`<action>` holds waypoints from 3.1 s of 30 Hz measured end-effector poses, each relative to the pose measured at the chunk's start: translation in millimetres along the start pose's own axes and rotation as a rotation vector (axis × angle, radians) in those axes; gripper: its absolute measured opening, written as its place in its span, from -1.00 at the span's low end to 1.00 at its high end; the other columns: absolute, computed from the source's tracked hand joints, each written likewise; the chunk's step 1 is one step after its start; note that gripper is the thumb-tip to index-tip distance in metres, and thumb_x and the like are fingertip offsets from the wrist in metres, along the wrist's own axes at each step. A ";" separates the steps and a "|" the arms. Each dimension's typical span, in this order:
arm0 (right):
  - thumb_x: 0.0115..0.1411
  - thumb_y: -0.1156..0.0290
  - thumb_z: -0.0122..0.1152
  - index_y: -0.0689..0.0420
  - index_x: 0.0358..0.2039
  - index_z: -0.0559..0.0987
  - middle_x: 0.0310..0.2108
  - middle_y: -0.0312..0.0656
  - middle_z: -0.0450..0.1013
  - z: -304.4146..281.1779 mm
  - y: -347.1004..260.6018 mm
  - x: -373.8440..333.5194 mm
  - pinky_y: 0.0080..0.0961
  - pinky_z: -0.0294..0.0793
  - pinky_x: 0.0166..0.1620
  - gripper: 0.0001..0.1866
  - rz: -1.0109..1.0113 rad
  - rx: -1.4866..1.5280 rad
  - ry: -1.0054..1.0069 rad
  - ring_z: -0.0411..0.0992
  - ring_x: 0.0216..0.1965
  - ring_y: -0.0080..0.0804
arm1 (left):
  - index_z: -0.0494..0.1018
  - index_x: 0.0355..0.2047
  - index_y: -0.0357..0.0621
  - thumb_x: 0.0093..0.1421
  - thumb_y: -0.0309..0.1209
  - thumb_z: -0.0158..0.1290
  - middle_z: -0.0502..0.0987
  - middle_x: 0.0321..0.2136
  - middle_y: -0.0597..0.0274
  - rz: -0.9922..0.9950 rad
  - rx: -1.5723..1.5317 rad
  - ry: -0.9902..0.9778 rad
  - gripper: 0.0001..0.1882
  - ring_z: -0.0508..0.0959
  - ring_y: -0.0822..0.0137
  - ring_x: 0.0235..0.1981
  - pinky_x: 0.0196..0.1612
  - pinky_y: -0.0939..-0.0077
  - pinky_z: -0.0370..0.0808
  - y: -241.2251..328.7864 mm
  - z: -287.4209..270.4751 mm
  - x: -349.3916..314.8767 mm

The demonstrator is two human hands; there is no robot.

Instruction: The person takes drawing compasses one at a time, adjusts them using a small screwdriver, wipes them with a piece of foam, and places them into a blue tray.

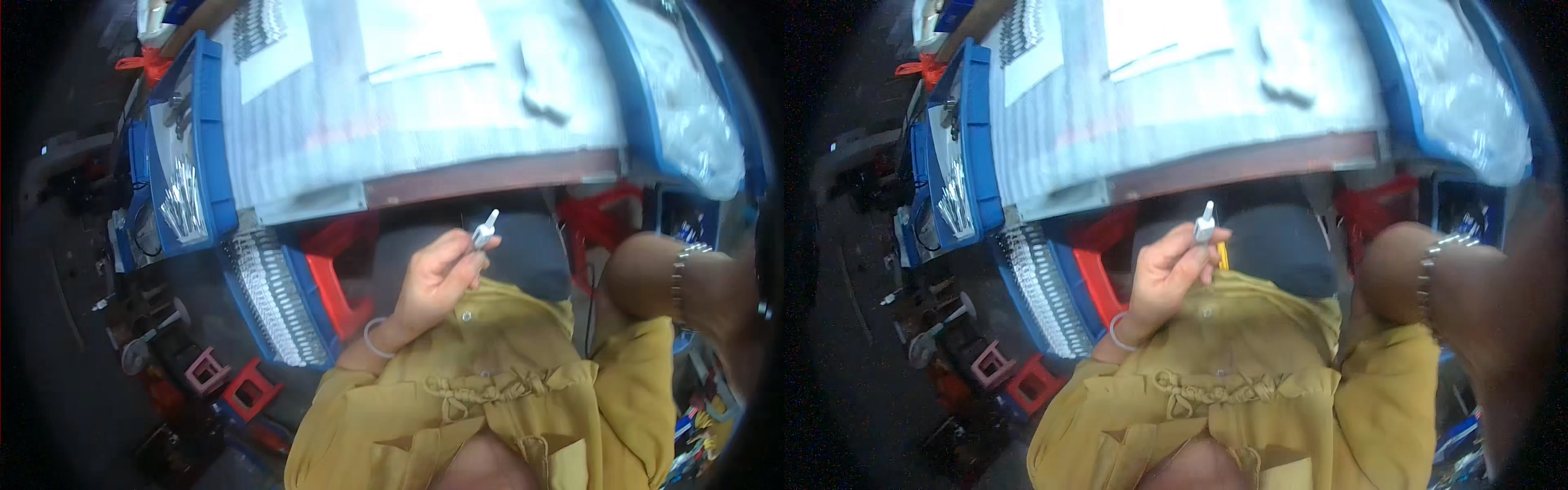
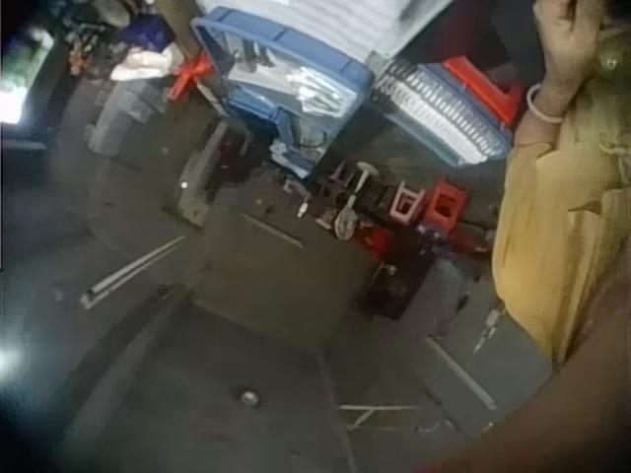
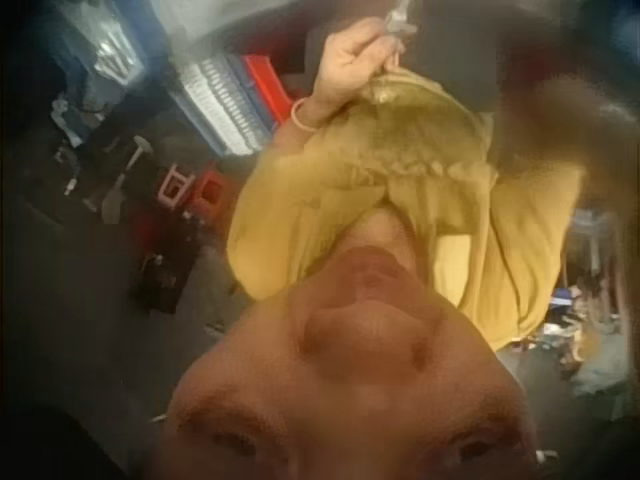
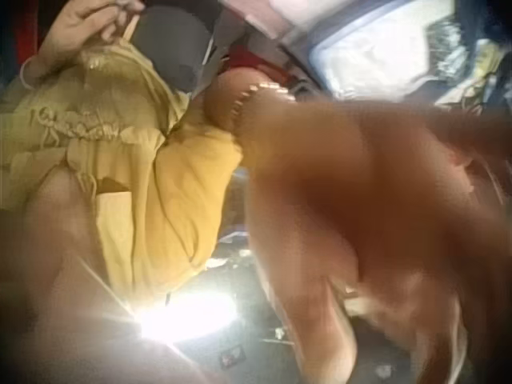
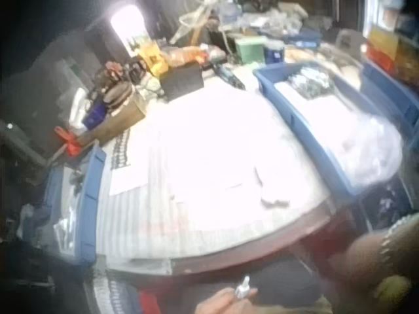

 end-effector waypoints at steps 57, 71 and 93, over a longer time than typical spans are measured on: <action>0.27 0.47 0.13 0.22 -0.27 0.48 -0.43 -0.40 0.41 361.0 136.3 -23.3 -0.74 0.29 -0.38 -0.91 0.717 -0.120 -0.645 0.28 -0.44 -0.75 | 0.44 -0.11 -0.39 0.01 -0.61 0.21 0.40 -0.42 0.01 0.184 0.955 0.291 -0.61 0.52 0.06 -0.49 -0.47 0.31 0.46 67.3 -64.3 24.8; 0.26 0.48 0.18 0.26 -0.05 0.50 -0.22 -0.34 0.49 478.1 151.2 -75.4 -0.64 0.40 -0.13 -0.74 0.675 -0.002 -0.820 0.38 -0.20 -0.64 | 0.50 -0.07 -0.38 0.35 -0.47 -0.05 0.43 0.00 0.14 0.282 -0.017 0.634 -0.75 0.44 0.38 0.00 0.03 0.51 0.40 1.6 -126.6 -75.5; 0.09 0.39 0.23 0.19 -0.15 0.59 -0.32 0.07 0.55 734.1 333.1 -184.8 -0.19 0.48 -0.19 -0.70 -0.249 -0.457 -1.504 0.52 -0.27 0.03 | 0.10 0.28 -0.19 0.37 -0.41 -0.07 0.23 0.18 0.07 0.132 -0.829 1.266 -0.49 0.39 0.27 0.07 0.08 0.32 0.43 -149.5 -179.2 -223.8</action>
Point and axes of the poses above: each hand's wrist, its own x-axis towards the middle knuckle, its own z-axis out of the palm, y = z × x, the point moved 5 cm from there along x, towards the middle knuckle
